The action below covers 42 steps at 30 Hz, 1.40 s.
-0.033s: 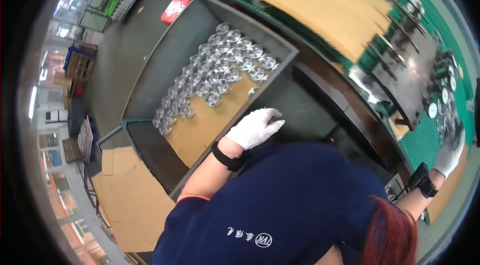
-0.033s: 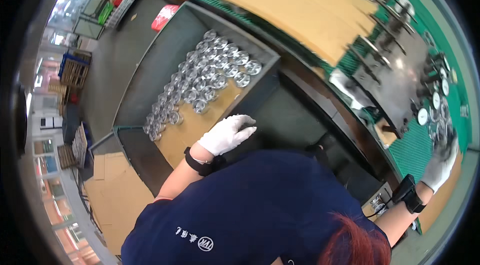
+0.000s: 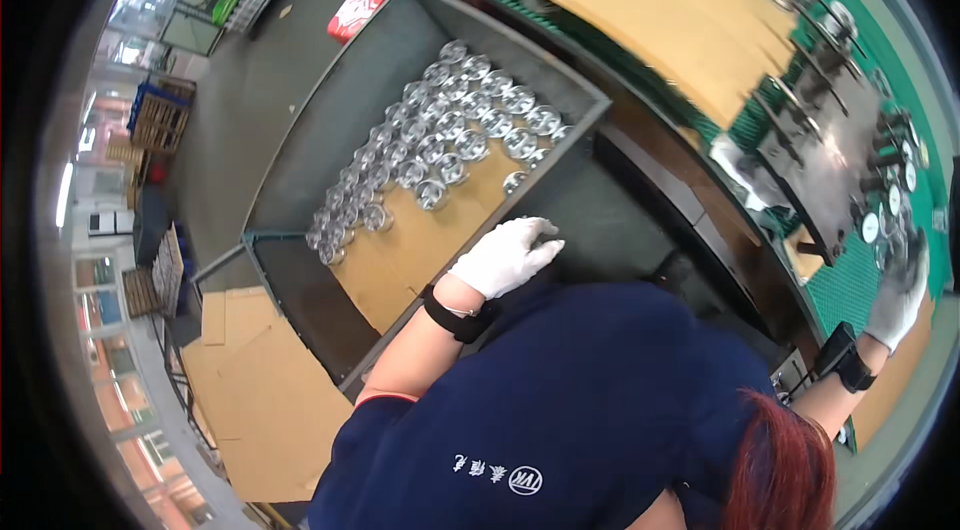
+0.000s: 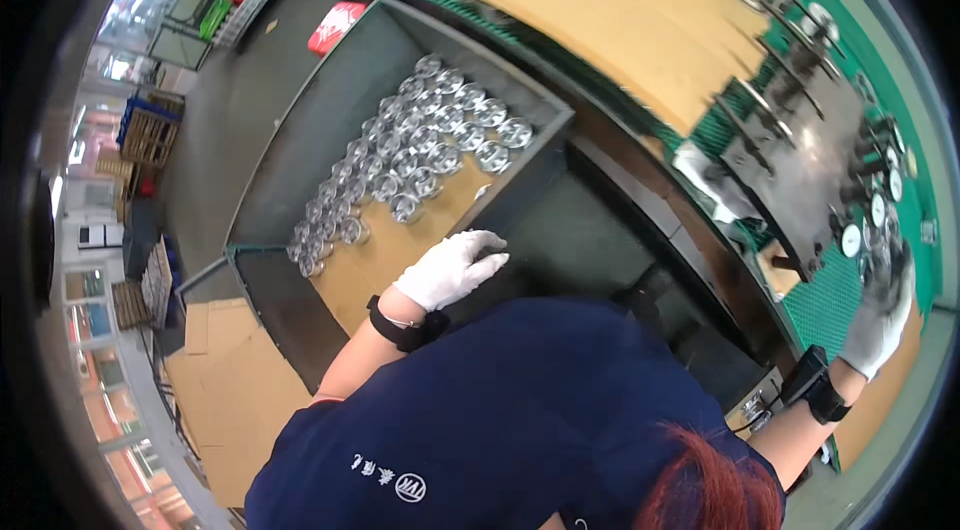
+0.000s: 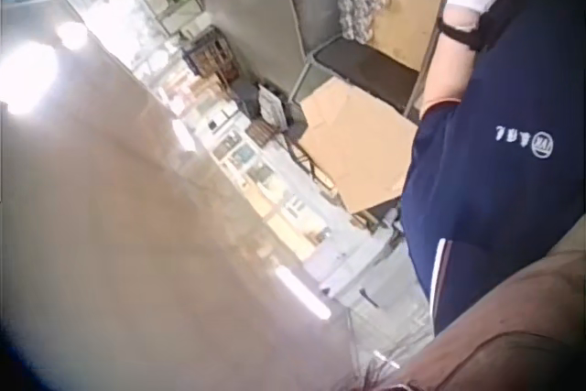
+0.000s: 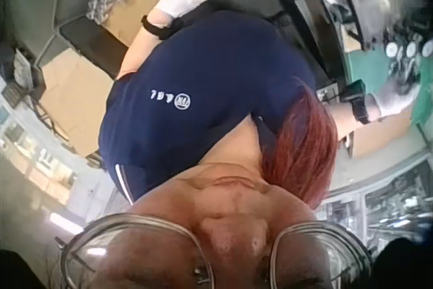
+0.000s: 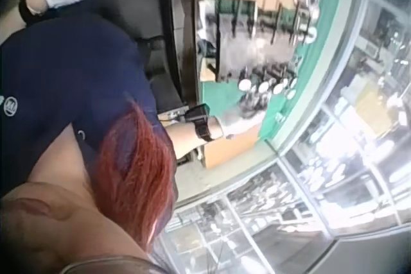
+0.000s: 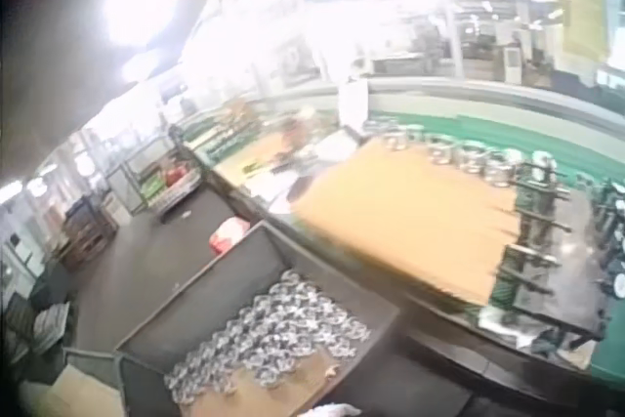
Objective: The person assembles small, shiny metal cylindrical parts on a green workbench. They pick up the parts, place them into a jig with vertical rods, and then remove them to place them into a cardboard box. The process is repeated for multiple units.
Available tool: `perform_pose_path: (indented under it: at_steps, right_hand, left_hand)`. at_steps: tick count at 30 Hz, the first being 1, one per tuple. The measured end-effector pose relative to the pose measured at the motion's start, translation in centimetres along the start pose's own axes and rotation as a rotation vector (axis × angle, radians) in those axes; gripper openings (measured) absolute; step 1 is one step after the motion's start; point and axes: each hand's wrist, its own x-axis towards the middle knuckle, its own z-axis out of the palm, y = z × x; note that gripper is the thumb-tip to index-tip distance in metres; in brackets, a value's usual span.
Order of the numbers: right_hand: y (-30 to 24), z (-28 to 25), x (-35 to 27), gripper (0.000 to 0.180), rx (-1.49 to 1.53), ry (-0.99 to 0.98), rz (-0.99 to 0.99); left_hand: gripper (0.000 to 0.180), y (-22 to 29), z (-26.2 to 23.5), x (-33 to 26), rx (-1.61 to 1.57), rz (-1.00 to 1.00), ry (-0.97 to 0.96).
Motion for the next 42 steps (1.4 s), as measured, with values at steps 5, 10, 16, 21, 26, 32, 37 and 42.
perform_pose_path:
  at_steps: [5,10,16,21,26,32,37,42]
  right_hand:
    - [-0.2,22.7,-4.2,0.047,0.243,-0.516,0.326]
    - [0.6,43.9,-7.2,0.044,0.231,-0.914,0.543]
    - [13.7,66.2,-8.9,0.037,-0.265,-1.406,0.288]
    - [33.4,72.5,-15.1,0.061,-0.953,-1.769,0.192]
    - [44.2,70.9,-20.1,0.087,-1.355,-1.974,-0.001]
    - [51.3,70.6,-23.0,0.099,-1.475,-2.071,0.210]
    - [55.5,68.7,-24.2,0.102,-1.492,-2.069,0.305]
    - [60.3,64.3,-25.6,0.100,-1.545,-1.859,0.249]
  left_hand:
    - [0.046,-10.0,-5.0,-4.6,-0.075,-0.216,0.116]
    - [0.046,-18.5,-9.2,-5.2,-0.145,-0.415,0.256]
    - [0.046,-24.5,-13.6,-4.6,-0.227,-0.640,0.282]
    - [0.046,-31.8,-15.1,-2.0,-0.210,-0.831,0.188]
    - [0.047,-41.8,-12.4,3.5,-0.170,-0.949,0.212]
    - [0.068,-54.3,-5.4,12.2,-0.475,-1.015,0.415]
    - [0.123,-59.0,-3.5,18.3,-0.582,-0.917,0.686]
    - [0.144,-61.0,-2.8,22.5,-0.427,-1.160,0.593]
